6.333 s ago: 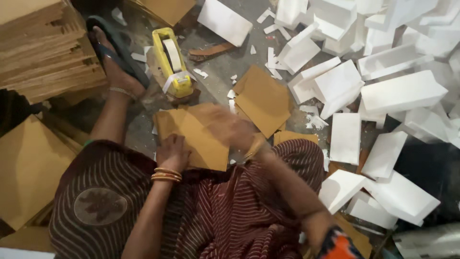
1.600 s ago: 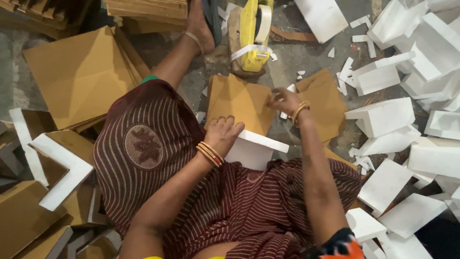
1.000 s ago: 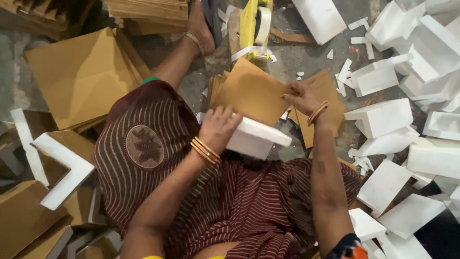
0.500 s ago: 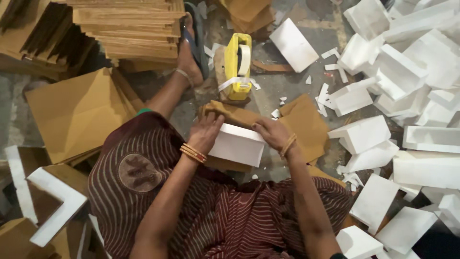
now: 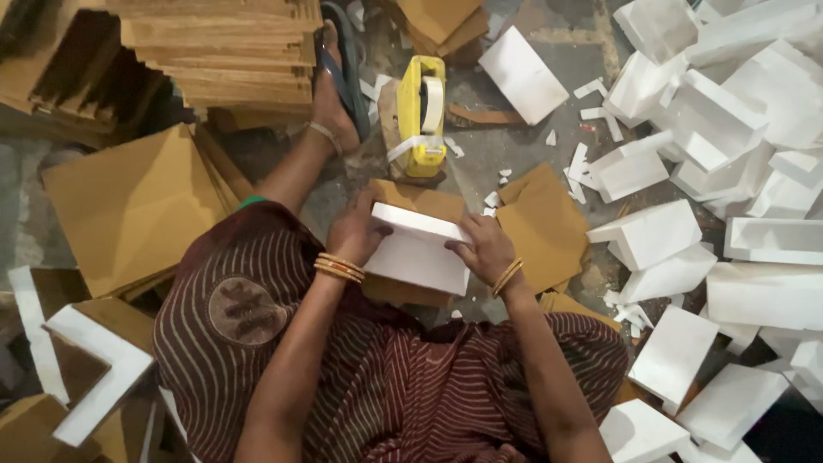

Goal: The person sits on the floor and assembles small cardboard boxes by inserting white foam inserts into the cardboard shells and sealing them with clear tape from a handheld dispenser. The person repeatedly picks up foam pieces, fits them into the boxes, and tapes the seams shut.

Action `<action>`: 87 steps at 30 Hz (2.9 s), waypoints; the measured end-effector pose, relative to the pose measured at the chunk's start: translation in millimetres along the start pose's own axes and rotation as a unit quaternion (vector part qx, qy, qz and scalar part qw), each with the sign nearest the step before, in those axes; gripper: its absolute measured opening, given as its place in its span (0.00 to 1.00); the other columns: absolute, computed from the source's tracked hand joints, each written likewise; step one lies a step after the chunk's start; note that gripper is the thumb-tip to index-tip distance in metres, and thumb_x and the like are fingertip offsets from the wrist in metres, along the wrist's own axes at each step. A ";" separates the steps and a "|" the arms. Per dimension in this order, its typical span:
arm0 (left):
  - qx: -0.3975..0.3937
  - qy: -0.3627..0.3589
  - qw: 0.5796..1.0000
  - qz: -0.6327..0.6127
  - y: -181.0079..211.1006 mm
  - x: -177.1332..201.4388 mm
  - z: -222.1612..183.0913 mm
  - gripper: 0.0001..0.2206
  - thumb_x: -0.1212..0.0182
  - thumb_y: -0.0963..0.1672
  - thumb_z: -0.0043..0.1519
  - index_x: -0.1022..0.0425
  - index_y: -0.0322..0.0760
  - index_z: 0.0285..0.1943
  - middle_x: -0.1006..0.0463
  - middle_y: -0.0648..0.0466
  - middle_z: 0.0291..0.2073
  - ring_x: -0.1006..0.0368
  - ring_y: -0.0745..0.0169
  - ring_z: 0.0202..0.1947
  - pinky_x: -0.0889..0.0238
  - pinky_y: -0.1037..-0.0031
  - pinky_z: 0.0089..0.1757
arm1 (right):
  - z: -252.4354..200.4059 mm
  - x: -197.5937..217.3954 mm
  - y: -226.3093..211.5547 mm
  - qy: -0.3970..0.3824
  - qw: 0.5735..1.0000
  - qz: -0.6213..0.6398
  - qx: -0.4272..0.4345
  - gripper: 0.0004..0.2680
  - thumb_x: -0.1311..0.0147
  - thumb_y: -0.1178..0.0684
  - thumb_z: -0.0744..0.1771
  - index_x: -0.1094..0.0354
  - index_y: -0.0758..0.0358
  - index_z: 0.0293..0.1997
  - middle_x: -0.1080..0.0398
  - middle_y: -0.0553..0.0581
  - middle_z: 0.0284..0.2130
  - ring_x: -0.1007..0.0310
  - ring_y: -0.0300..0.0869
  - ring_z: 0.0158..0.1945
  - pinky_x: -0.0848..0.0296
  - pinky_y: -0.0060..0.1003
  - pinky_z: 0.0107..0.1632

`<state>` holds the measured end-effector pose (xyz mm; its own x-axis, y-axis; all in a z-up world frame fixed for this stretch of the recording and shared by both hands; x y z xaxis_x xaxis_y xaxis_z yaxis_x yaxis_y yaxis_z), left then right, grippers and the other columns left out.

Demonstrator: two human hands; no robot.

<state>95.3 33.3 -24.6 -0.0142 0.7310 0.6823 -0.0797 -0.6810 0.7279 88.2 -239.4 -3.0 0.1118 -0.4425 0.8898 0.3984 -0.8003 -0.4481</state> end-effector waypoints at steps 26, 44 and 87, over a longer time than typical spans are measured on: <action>-0.061 0.003 0.988 0.141 2.1 -14.6 1.5 0.28 0.27 0.45 0.48 0.30 0.37 0.58 0.31 0.42 0.57 0.32 0.38 0.54 0.41 0.52 0.54 | 24.1 -29.3 -5.9 0.147 0.984 0.096 -0.008 0.26 0.32 0.51 0.62 0.40 0.65 0.66 0.40 0.71 0.59 0.41 0.63 0.64 0.38 0.50 0.65; -0.164 0.061 0.962 0.210 8.8 -30.6 -8.1 0.21 0.33 0.43 0.50 0.27 0.40 0.54 0.27 0.42 0.53 0.36 0.39 0.62 0.52 0.43 0.62 | 101.8 77.3 -81.1 0.025 0.902 0.431 -0.002 0.28 0.46 0.53 0.70 0.57 0.59 0.80 0.27 0.68 0.52 0.25 0.50 0.52 0.28 0.41 0.59; -0.180 0.017 0.955 0.237 38.8 -25.4 -3.1 0.19 0.31 0.45 0.54 0.29 0.42 0.54 0.26 0.49 0.44 0.31 0.45 0.49 0.40 0.53 0.50 | -52.0 3.2 231.5 -0.080 0.901 -0.147 -0.400 0.27 0.36 0.40 0.63 0.38 0.65 0.65 0.35 0.71 0.59 0.33 0.63 0.59 0.32 0.54 0.60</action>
<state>89.4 -11.6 -13.9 -0.1657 0.3495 0.9222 -0.3934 -0.8809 0.2632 133.5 -447.1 -108.4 0.2641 -0.1518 0.9525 -0.3436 -0.9375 -0.0541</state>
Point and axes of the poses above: each hand's wrist, its own z-axis towards the middle knuckle, its own x-axis out of the back of the hand, y = z × x, the point moved 3 cm from there along z, towards the middle knuckle
